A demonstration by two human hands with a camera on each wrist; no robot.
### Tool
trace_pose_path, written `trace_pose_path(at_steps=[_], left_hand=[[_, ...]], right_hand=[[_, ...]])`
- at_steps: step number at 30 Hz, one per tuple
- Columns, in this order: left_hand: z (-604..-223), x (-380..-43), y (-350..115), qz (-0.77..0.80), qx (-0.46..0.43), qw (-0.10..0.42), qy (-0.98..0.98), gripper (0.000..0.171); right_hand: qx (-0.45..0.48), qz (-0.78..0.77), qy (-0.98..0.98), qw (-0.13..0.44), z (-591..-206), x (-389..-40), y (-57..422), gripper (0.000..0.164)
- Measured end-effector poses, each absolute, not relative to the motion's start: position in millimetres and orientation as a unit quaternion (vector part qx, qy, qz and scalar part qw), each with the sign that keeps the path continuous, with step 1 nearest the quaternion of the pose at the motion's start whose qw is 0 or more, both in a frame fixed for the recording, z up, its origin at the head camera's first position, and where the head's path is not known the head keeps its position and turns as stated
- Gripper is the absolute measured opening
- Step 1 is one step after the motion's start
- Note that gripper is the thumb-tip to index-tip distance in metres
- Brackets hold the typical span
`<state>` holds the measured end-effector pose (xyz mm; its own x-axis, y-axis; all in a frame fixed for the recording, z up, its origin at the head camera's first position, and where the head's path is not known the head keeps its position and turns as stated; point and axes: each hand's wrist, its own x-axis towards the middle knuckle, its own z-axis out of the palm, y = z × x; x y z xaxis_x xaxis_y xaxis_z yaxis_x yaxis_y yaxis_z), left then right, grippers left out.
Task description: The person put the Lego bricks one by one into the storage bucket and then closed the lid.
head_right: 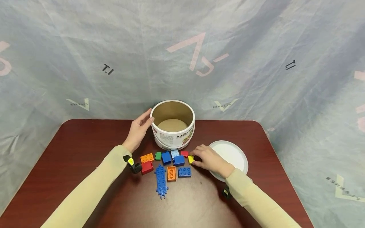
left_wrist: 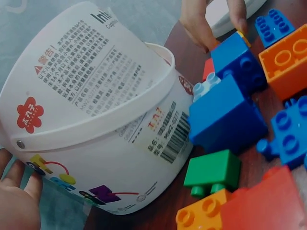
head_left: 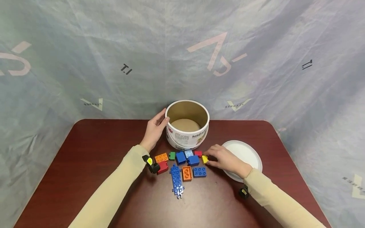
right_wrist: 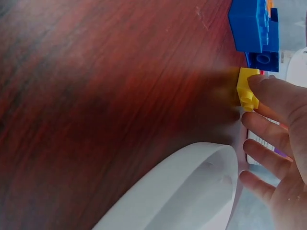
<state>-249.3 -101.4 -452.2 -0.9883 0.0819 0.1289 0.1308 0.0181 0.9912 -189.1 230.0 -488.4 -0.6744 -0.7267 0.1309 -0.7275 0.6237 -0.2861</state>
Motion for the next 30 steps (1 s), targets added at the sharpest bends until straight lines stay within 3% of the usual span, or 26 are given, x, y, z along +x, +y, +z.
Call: trace_pose_path(at_steps=[16, 30], left_hand=[[-456, -251, -99, -0.717, -0.043, 0.021, -0.696, 0.056], [-453, -248, -99, -0.711, -0.053, 0.018, -0.701, 0.056]], right_hand=[[0.386, 0.163, -0.908, -0.008, -473, -189, 231, 0.027], [0.376, 0.193, -0.906, 0.0, -424, -188, 241, 0.027]])
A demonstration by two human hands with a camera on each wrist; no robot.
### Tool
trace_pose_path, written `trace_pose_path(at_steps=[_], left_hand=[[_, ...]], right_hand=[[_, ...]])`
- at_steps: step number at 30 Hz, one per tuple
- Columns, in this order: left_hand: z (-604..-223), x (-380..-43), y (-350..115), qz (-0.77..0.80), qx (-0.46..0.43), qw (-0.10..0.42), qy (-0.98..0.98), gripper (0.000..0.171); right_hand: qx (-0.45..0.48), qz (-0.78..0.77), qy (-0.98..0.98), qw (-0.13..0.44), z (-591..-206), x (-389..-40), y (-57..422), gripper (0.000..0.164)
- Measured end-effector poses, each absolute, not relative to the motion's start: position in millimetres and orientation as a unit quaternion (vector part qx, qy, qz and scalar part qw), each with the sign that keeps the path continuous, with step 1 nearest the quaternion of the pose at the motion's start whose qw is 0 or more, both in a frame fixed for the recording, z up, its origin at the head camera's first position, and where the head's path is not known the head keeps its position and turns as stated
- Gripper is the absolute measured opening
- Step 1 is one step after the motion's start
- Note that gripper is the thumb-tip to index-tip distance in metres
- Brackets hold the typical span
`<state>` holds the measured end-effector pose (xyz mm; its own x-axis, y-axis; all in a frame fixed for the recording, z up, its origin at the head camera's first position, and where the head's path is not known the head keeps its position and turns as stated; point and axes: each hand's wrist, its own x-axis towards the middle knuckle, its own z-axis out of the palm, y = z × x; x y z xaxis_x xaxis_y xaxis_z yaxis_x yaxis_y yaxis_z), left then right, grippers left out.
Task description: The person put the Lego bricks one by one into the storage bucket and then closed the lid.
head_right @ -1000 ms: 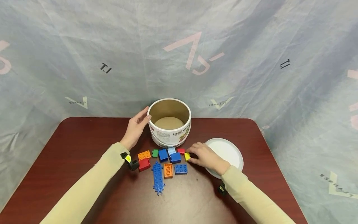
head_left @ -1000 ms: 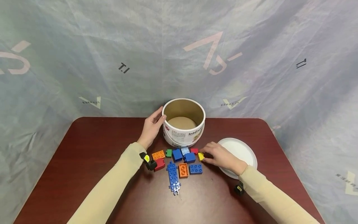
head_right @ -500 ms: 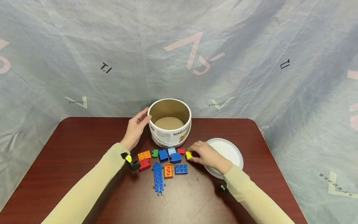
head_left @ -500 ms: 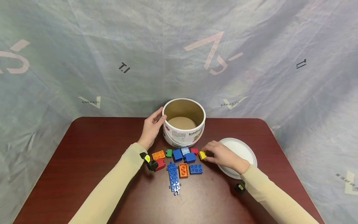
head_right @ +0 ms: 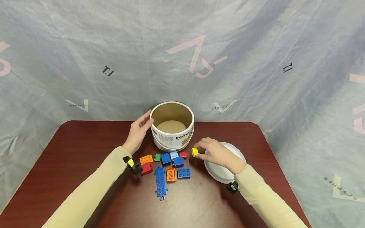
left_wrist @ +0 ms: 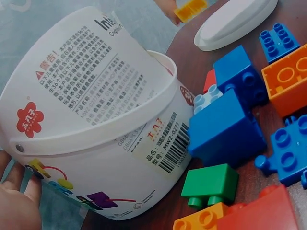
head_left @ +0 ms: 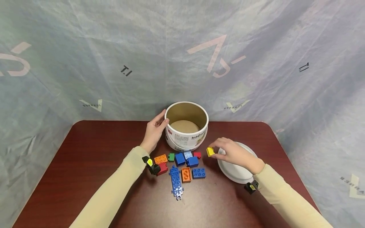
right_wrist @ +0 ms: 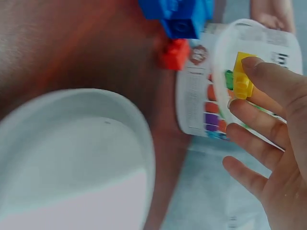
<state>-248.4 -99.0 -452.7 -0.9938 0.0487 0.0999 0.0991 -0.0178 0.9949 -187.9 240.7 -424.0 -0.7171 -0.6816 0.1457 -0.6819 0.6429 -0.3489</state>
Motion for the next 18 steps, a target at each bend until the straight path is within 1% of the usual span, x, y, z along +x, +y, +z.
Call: trace_pose_path(at_steps=[7, 11, 16, 18], left_hand=[[-454, -248, -97, -0.709, -0.06, 0.013, -0.703, 0.055], [-454, -248, -96, -0.703, -0.058, 0.021, -0.708, 0.054], [-453, -248, -97, -0.695, -0.074, 0.03, -0.715, 0.054], [-448, -246, -98, -0.688, -0.079, 0.025, -0.721, 0.054]], right_hand=[[0.374, 0.183, -0.909, 0.012, -390, -192, 243, 0.028], [0.37, 0.187, -0.91, 0.021, -373, -198, 242, 0.029], [0.367, 0.2, -0.908, 0.033, -359, -210, 238, 0.03], [0.373, 0.202, -0.905, 0.042, -355, -216, 236, 0.031]])
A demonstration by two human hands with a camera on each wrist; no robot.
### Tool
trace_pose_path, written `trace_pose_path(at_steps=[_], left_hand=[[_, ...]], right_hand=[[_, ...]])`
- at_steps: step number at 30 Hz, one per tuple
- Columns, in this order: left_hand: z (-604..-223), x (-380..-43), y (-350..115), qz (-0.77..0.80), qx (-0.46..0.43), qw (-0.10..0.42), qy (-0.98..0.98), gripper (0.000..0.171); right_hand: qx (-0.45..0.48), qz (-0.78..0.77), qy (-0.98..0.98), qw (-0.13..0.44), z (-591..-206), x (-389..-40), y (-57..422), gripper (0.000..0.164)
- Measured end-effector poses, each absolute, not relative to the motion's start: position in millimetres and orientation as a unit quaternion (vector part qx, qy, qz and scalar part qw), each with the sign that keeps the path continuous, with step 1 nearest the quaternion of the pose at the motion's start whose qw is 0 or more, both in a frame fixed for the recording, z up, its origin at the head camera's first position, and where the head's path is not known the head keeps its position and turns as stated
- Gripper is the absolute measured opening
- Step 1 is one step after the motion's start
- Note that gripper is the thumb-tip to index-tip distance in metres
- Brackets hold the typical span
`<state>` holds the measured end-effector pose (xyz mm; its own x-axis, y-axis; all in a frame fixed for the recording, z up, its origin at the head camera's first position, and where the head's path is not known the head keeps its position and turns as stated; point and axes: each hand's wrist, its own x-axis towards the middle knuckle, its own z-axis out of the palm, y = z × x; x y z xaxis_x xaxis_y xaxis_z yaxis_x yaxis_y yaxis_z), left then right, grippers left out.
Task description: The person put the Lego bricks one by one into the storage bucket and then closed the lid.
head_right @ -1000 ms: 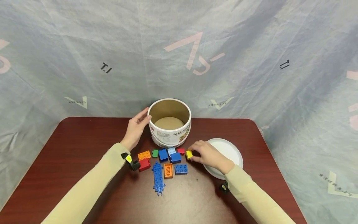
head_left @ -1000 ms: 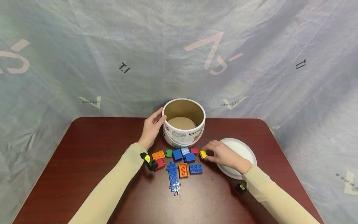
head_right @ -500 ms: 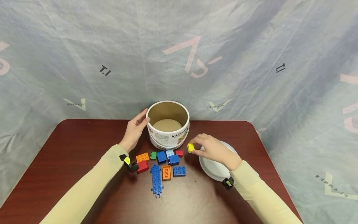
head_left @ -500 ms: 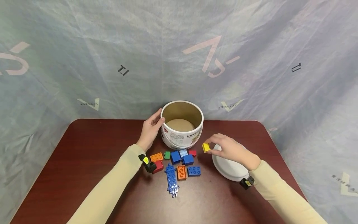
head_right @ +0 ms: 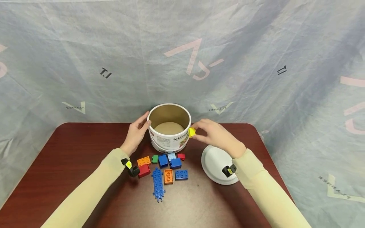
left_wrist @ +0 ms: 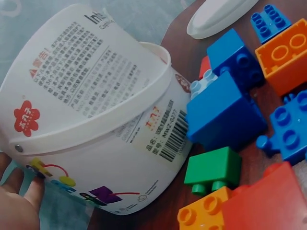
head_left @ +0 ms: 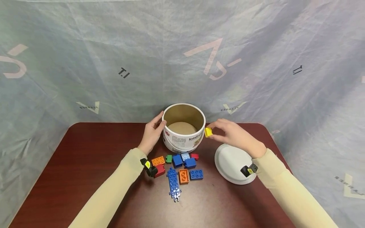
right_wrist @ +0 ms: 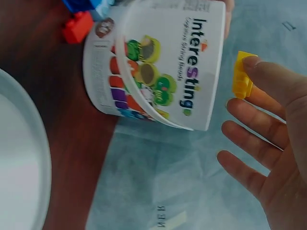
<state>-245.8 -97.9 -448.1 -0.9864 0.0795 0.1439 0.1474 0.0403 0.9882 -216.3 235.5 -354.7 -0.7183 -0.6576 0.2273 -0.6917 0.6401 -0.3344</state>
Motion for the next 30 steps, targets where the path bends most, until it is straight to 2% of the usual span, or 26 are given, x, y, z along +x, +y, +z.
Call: trace_pose_path(at_steps=[11, 21, 30], left_hand=[[-449, -250, -103, -0.666, -0.09, 0.016, -0.741, 0.058], [-450, -249, -103, -0.654, -0.086, 0.01, -0.752, 0.058], [-451, -244, -102, -0.658, -0.073, 0.023, -0.749, 0.058]], right_hand=[[0.385, 0.184, -0.902, 0.059, -339, -255, 215, 0.031], [0.381, 0.154, -0.911, 0.04, -330, -277, 189, 0.033], [0.384, 0.133, -0.913, 0.032, -333, -291, 163, 0.029]])
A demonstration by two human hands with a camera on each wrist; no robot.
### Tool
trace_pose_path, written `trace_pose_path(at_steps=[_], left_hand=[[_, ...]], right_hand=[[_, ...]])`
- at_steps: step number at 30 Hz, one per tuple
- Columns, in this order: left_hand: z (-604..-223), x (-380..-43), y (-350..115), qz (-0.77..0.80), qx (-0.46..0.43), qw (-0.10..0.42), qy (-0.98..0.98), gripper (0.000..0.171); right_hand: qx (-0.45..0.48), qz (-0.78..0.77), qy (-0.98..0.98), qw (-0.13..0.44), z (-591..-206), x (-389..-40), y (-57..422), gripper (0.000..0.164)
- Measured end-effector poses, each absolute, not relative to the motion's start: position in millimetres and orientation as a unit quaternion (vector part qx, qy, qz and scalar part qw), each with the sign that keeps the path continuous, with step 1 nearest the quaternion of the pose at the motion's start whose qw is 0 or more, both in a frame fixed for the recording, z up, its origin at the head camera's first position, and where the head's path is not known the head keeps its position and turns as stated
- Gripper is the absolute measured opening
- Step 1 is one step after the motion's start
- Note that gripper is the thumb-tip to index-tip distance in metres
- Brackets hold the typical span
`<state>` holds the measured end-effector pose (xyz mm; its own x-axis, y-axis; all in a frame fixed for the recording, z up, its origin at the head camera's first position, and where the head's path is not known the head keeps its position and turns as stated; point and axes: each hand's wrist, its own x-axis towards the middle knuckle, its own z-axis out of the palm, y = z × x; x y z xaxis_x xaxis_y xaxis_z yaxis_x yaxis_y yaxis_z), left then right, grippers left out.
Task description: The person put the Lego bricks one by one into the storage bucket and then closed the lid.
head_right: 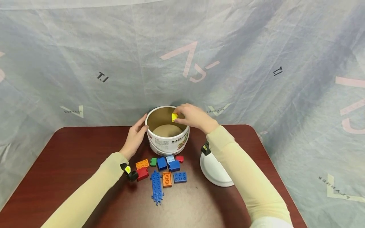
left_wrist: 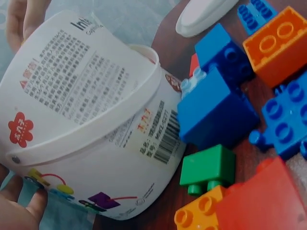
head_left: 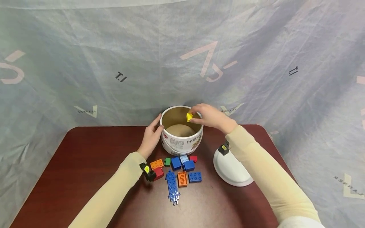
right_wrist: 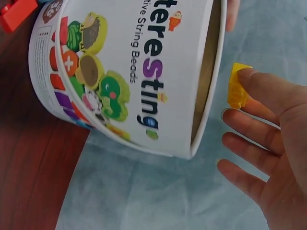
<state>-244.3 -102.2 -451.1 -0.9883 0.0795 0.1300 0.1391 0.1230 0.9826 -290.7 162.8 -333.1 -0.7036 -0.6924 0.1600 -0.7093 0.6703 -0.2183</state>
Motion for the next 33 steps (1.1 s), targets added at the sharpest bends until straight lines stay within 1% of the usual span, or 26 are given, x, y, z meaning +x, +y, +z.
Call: trace_pose_path(at_steps=[9, 17, 26, 33], left_hand=[[-455, -240, -104, -0.665, -0.075, 0.03, -0.743, 0.06], [-457, -240, -102, -0.678, -0.081, 0.033, -0.73, 0.06], [-460, -244, -104, -0.674, -0.092, 0.04, -0.731, 0.06], [-457, -246, -106, -0.68, -0.09, 0.039, -0.727, 0.06]], right_hand=[[0.382, 0.116, -0.917, 0.008, -350, -298, 144, 0.029], [0.387, 0.113, -0.915, -0.007, -355, -303, 135, 0.025], [0.381, 0.118, -0.916, -0.029, -361, -307, 128, 0.025], [0.389, 0.115, -0.914, -0.032, -365, -310, 124, 0.022]])
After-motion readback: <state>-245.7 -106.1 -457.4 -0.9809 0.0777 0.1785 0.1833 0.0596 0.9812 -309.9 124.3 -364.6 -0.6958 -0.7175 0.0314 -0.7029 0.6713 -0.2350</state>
